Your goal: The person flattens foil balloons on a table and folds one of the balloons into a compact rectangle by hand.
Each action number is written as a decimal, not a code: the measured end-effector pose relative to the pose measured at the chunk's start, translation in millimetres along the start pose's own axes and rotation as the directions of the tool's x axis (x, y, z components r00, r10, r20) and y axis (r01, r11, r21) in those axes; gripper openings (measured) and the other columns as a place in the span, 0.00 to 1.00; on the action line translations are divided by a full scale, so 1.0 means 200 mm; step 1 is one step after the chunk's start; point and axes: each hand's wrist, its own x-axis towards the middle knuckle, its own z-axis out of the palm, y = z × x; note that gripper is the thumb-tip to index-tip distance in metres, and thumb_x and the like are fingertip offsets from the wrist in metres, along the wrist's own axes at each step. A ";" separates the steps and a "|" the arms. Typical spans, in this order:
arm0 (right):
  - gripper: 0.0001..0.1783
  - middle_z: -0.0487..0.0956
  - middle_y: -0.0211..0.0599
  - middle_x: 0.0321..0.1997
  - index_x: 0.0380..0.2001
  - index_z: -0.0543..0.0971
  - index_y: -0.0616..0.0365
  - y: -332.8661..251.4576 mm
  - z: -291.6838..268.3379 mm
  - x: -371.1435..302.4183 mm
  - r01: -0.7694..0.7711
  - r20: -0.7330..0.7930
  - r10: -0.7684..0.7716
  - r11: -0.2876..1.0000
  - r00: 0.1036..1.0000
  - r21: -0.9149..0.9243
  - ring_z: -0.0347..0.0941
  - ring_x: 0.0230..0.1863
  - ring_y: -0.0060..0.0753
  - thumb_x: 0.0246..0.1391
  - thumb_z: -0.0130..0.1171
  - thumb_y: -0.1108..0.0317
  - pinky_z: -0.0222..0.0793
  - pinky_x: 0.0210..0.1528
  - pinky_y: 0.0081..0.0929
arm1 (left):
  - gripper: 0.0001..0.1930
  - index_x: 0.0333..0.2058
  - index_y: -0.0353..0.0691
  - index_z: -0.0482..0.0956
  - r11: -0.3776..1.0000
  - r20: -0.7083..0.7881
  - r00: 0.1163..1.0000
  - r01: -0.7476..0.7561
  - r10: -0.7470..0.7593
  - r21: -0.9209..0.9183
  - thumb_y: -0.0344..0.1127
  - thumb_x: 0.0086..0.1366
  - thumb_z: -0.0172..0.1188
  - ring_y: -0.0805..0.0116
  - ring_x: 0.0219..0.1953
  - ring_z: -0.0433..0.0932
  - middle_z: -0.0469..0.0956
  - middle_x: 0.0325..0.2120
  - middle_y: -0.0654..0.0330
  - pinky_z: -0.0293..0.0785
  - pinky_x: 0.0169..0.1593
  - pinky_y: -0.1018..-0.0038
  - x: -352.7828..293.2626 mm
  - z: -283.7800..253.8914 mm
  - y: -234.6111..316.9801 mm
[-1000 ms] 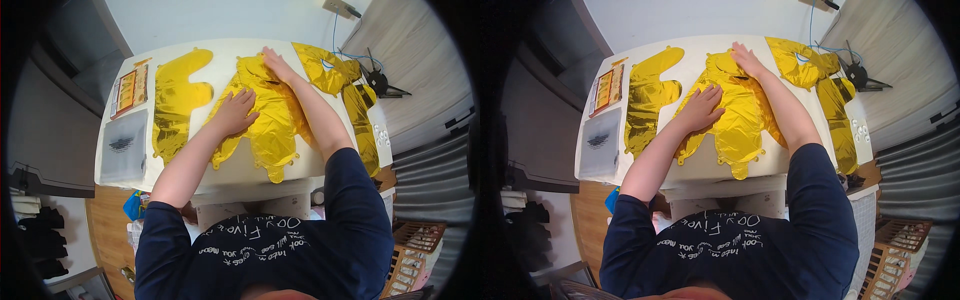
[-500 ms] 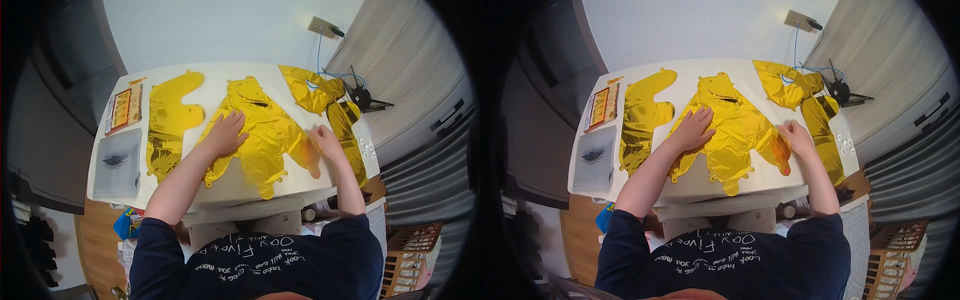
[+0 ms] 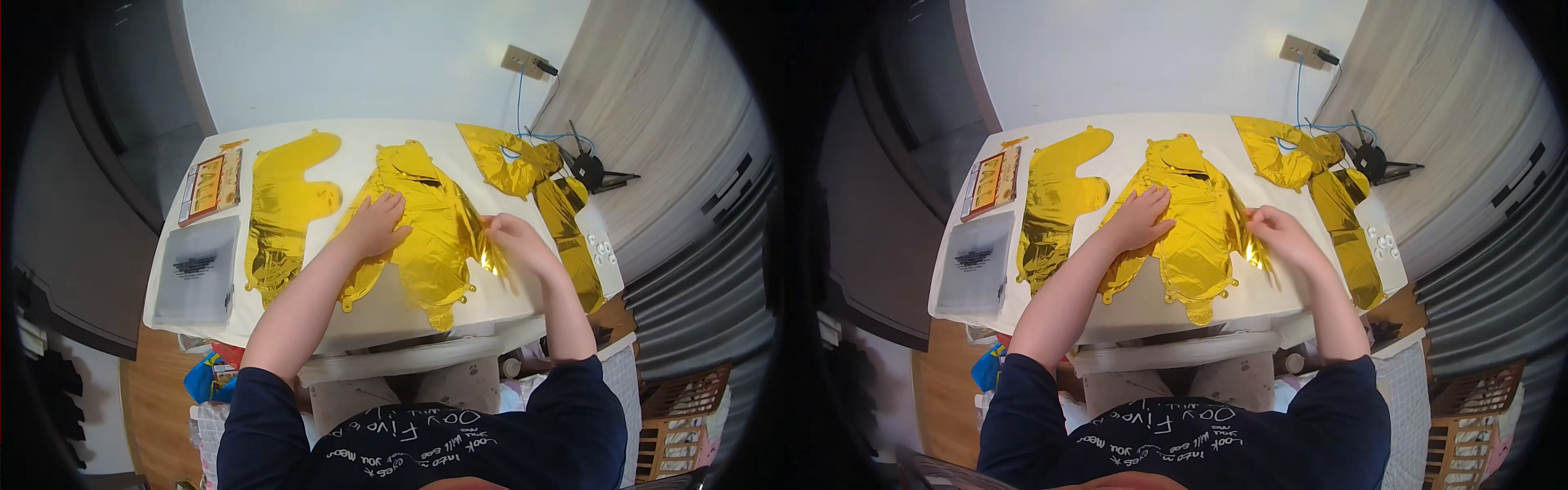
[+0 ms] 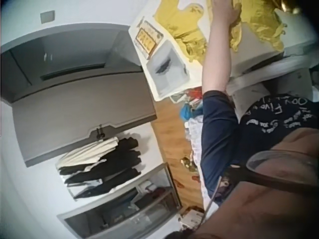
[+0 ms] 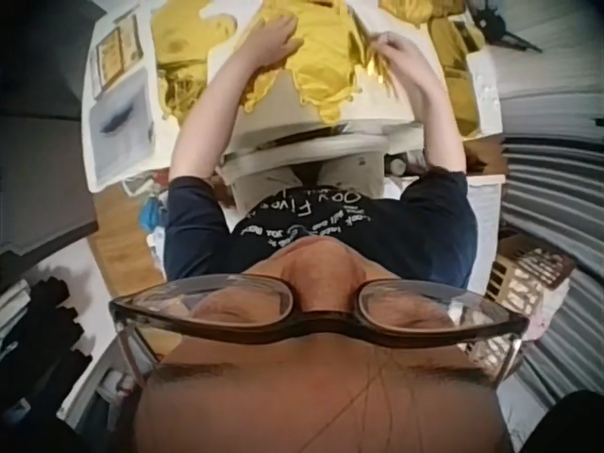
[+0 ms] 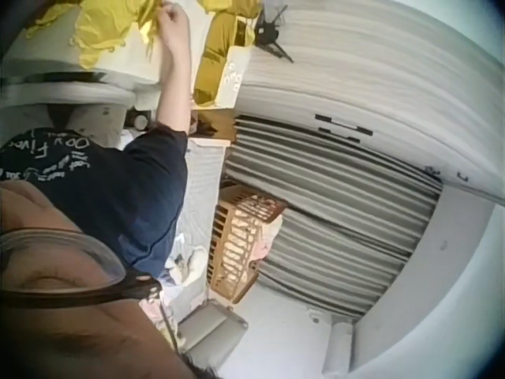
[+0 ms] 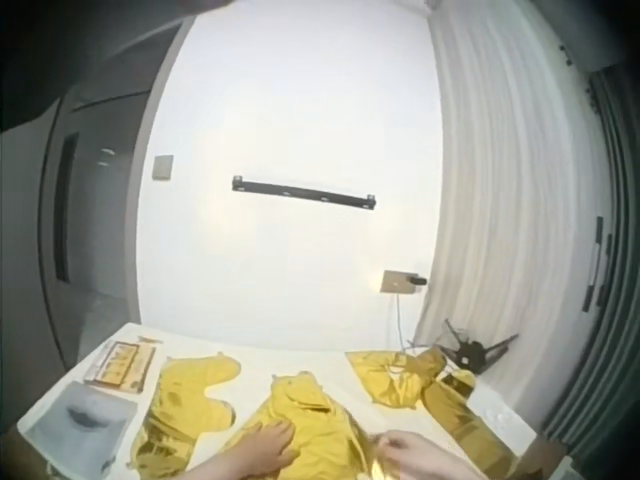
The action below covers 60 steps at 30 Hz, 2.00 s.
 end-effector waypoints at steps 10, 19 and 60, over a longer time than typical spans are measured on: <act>0.11 0.81 0.50 0.61 0.37 0.78 0.60 -0.14 0.35 0.05 0.315 0.284 -0.249 0.924 0.926 -0.217 0.79 0.55 0.38 0.67 0.60 0.62 0.71 0.60 0.30 | 0.38 0.72 0.35 0.58 1.000 0.005 1.000 0.010 -0.010 -0.021 0.57 0.75 0.48 0.52 0.78 0.51 0.56 0.75 0.52 0.47 0.77 0.46 -0.01 0.02 -0.02; 0.19 0.77 0.49 0.65 0.56 0.78 0.62 0.18 0.14 0.40 0.157 -0.147 -0.211 0.936 0.966 -0.315 0.71 0.68 0.48 0.71 0.55 0.60 0.64 0.70 0.35 | 0.38 0.72 0.34 0.57 1.000 0.000 1.000 0.001 -0.001 -0.023 0.57 0.75 0.48 0.52 0.78 0.51 0.57 0.75 0.52 0.46 0.77 0.45 0.00 0.02 -0.02; 0.34 0.59 0.57 0.78 0.72 0.61 0.64 0.20 0.36 0.71 0.353 0.108 -0.400 0.613 0.910 -0.707 0.52 0.79 0.56 0.73 0.48 0.53 0.48 0.79 0.51 | 0.36 0.72 0.38 0.60 0.999 -0.017 1.000 0.003 -0.002 0.037 0.57 0.76 0.44 0.56 0.78 0.52 0.59 0.74 0.55 0.47 0.77 0.50 0.00 0.02 0.00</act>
